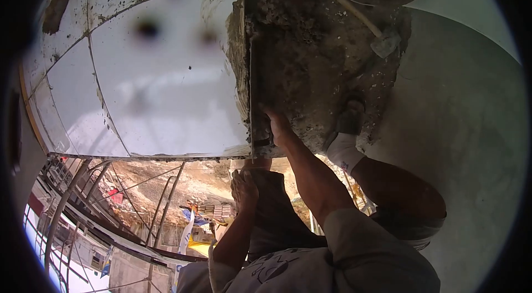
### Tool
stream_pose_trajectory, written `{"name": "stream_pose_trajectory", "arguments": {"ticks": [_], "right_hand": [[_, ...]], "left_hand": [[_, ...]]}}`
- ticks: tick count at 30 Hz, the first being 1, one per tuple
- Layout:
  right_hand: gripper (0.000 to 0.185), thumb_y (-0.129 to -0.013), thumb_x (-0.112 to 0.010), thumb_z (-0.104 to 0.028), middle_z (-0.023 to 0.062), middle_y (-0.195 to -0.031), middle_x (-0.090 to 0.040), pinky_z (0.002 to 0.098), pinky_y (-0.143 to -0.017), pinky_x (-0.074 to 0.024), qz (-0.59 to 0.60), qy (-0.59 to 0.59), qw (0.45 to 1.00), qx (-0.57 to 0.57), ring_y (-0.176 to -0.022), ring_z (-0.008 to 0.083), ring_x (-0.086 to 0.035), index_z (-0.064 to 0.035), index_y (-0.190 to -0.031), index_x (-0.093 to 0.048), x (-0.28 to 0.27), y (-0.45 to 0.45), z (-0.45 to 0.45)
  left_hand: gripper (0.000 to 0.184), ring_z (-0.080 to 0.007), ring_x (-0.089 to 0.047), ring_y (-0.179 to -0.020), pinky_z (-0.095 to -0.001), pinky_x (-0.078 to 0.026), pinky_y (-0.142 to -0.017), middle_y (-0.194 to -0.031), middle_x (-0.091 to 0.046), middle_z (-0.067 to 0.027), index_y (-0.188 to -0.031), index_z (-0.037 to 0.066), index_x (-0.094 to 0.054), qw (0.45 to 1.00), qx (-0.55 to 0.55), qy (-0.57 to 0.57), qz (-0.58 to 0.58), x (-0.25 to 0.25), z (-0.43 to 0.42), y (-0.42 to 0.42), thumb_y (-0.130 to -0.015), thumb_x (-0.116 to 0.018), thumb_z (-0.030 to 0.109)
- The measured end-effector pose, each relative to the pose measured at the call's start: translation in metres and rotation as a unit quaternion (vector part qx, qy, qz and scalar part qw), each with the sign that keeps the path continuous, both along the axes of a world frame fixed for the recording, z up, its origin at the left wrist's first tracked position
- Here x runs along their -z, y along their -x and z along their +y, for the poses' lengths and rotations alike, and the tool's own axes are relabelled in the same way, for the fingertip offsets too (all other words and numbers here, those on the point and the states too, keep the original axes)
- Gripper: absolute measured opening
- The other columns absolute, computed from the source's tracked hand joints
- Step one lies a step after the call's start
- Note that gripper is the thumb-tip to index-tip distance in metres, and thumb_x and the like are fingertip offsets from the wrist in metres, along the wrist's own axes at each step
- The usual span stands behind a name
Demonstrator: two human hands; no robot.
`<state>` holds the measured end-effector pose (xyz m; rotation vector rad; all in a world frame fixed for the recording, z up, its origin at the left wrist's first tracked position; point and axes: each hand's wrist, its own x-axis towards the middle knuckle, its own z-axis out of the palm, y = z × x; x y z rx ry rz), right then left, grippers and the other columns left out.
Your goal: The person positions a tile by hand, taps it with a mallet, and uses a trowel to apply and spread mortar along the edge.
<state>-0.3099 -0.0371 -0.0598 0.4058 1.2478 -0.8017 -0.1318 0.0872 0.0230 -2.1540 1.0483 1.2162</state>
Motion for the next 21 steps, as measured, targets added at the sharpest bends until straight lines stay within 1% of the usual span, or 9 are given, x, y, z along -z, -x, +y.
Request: {"name": "stream_pose_trajectory", "arguments": {"ticks": [3,5,7,10,13,15,17,19,21], "right_hand": [[0.026,-0.086,-0.059,-0.037,-0.0042,-0.047,-0.046,0.0252,-0.033,-0.0266,0.022,0.049,0.998,-0.028,-0.034,0.0066,-0.036,-0.0151,-0.073,-0.062,-0.005,0.018,-0.051],[0.03,-0.086,-0.057,-0.037,-0.0034,-0.043,-0.038,0.0274,-0.034,-0.0252,0.065,0.039,0.997,-0.035,-0.033,0.0099,-0.033,-0.0153,-0.065,-0.057,-0.017,0.031,-0.102],[0.035,-0.086,-0.057,-0.037,-0.0028,-0.043,-0.036,0.0293,-0.036,-0.0254,0.047,0.074,0.996,-0.031,-0.034,0.0119,-0.033,-0.0157,-0.06,-0.049,-0.013,0.048,-0.147],[0.037,-0.085,-0.057,-0.037,-0.0021,-0.044,-0.036,0.0302,-0.037,-0.0264,0.054,0.066,0.995,-0.054,-0.035,0.0127,-0.033,-0.0162,-0.057,-0.044,-0.013,0.059,-0.171],[0.032,-0.085,-0.059,-0.038,-0.0024,-0.048,-0.043,0.0278,-0.038,-0.0306,0.04,0.045,0.997,-0.058,-0.037,0.0103,-0.037,-0.0146,-0.064,-0.054,-0.013,0.043,-0.121],[0.028,-0.085,-0.06,-0.038,-0.0024,-0.052,-0.049,0.0268,-0.039,-0.0325,0.054,0.026,0.995,-0.077,-0.039,0.0088,-0.041,-0.0129,-0.074,-0.061,-0.009,0.023,-0.06],[0.027,-0.086,-0.061,-0.038,-0.0027,-0.054,-0.053,0.0256,-0.036,-0.031,0.063,-0.015,0.997,-0.029,-0.038,0.0075,-0.042,-0.0119,-0.08,-0.063,-0.032,0.001,-0.02],[0.025,-0.087,-0.061,-0.035,-0.0043,-0.054,-0.052,0.024,-0.034,-0.0288,0.05,-0.035,0.998,0.024,-0.037,0.0059,-0.041,-0.0121,-0.079,-0.063,-0.026,-0.021,0.009],[0.025,-0.086,-0.061,-0.037,-0.0039,-0.056,-0.054,0.0232,-0.033,-0.0284,0.029,0.003,0.999,0.012,-0.037,0.0055,-0.041,-0.0117,-0.084,-0.064,-0.013,-0.018,0.009]], "left_hand": [[0.062,-0.0353,-0.039,-0.125,-0.0477,-0.027,-0.104,-0.131,-0.046,-0.0219,-0.136,-0.002,-0.036,0.999,0.023,0.01,-0.021,-0.003,-0.003,0.006,-0.095,-0.035,0.045],[0.062,-0.035,-0.039,-0.125,-0.0473,-0.028,-0.104,-0.131,-0.046,-0.0218,-0.136,-0.002,-0.036,1.0,0.022,0.005,-0.019,-0.004,-0.002,0.01,-0.095,-0.035,0.045],[0.062,-0.0347,-0.039,-0.125,-0.047,-0.028,-0.104,-0.131,-0.046,-0.0216,-0.136,-0.002,-0.036,0.999,0.026,0.003,-0.021,-0.002,0.0,0.009,-0.095,-0.035,0.045],[0.063,-0.0346,-0.039,-0.125,-0.0463,-0.028,-0.104,-0.131,-0.046,-0.0217,-0.136,-0.002,-0.035,0.999,0.032,0.003,-0.021,0.0,0.005,0.005,-0.095,-0.035,0.045],[0.063,-0.0351,-0.038,-0.126,-0.0459,-0.027,-0.105,-0.133,-0.045,-0.0222,-0.137,-0.002,-0.035,1.0,0.025,0.004,-0.017,0.0,0.0,0.007,-0.095,-0.035,0.045],[0.063,-0.0353,-0.037,-0.127,-0.0459,-0.026,-0.106,-0.134,-0.044,-0.0224,-0.137,-0.002,-0.035,1.0,0.015,0.002,-0.027,0.002,0.0,0.007,-0.094,-0.036,0.044],[0.063,-0.0353,-0.037,-0.128,-0.0458,-0.026,-0.106,-0.135,-0.043,-0.0223,-0.137,-0.002,-0.034,1.0,0.011,-0.006,-0.023,-0.005,-0.009,0.009,-0.094,-0.036,0.044],[0.063,-0.0352,-0.036,-0.129,-0.0457,-0.025,-0.107,-0.135,-0.043,-0.0223,-0.137,-0.002,-0.034,1.0,0.011,-0.011,-0.02,-0.004,-0.014,0.008,-0.094,-0.036,0.044],[0.063,-0.0347,-0.035,-0.129,-0.0464,-0.025,-0.107,-0.136,-0.043,-0.022,-0.138,-0.001,-0.034,0.999,0.02,-0.035,-0.028,-0.002,-0.016,0.007,-0.094,-0.036,0.045]]}}
